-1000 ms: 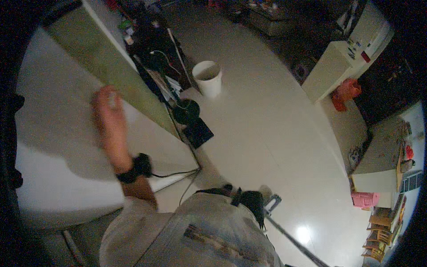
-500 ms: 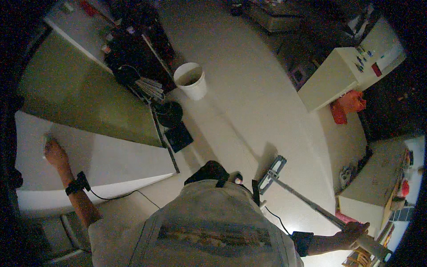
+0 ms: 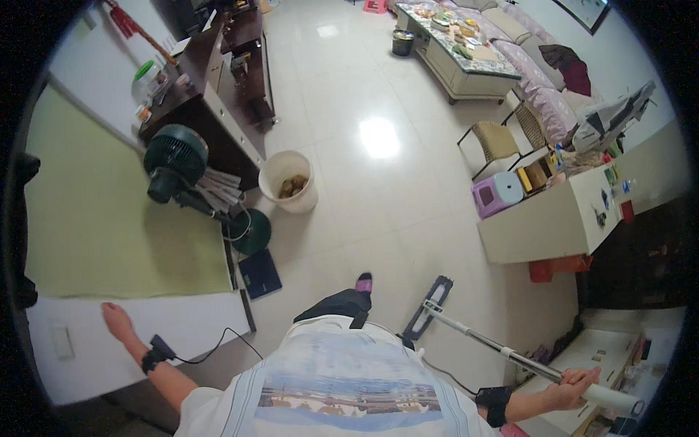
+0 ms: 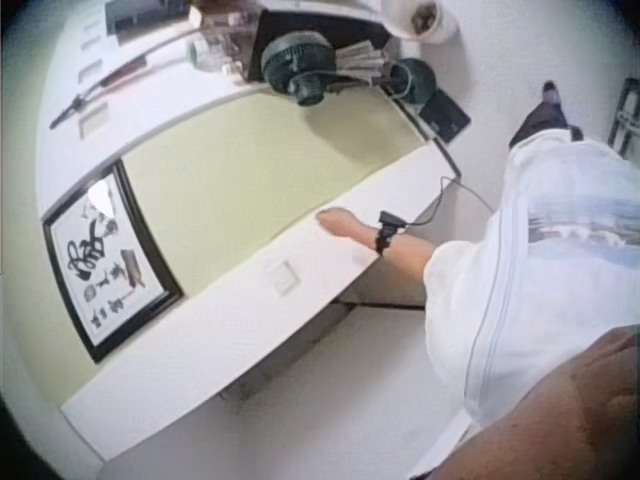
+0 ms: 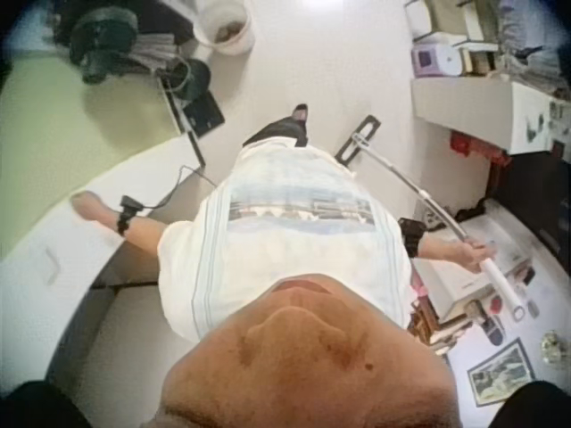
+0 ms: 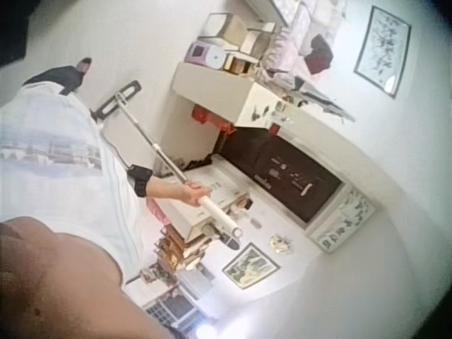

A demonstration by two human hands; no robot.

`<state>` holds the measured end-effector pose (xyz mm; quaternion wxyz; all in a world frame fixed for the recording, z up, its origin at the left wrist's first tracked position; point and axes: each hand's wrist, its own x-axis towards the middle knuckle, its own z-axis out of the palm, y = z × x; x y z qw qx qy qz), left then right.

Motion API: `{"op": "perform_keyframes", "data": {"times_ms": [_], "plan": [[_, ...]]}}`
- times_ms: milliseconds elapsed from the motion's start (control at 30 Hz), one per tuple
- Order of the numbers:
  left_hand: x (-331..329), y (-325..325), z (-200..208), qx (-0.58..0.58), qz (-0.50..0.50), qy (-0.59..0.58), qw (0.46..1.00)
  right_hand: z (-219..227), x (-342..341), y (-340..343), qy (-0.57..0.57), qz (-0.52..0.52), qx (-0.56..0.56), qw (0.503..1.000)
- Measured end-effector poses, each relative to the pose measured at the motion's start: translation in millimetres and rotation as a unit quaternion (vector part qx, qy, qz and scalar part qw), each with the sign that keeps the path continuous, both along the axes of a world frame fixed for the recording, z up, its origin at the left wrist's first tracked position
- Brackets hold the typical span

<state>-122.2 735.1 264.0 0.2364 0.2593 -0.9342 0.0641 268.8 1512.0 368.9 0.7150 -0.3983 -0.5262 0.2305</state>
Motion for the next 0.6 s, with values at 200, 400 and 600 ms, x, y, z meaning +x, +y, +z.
{"op": "perform_keyframes", "data": {"times_ms": [200, 400, 600], "plan": [[-129.0, 271.4, -130.3, 0.189, -0.136, -0.194, 0.953, 16.5, -125.5, 105.8, -0.029, 0.074, 0.009, 0.997], [-291.3, 469.0, -156.7, 0.312, -0.245, -0.274, 0.876, 3.2, -264.9, 198.7, -0.014, 0.075, -0.001, 0.997], [-434.1, 532.0, -208.4, 0.292, -0.15, -0.295, 0.897, -12.2, -455.5, 339.0, -0.021, 0.146, -0.035, 0.989]]}}
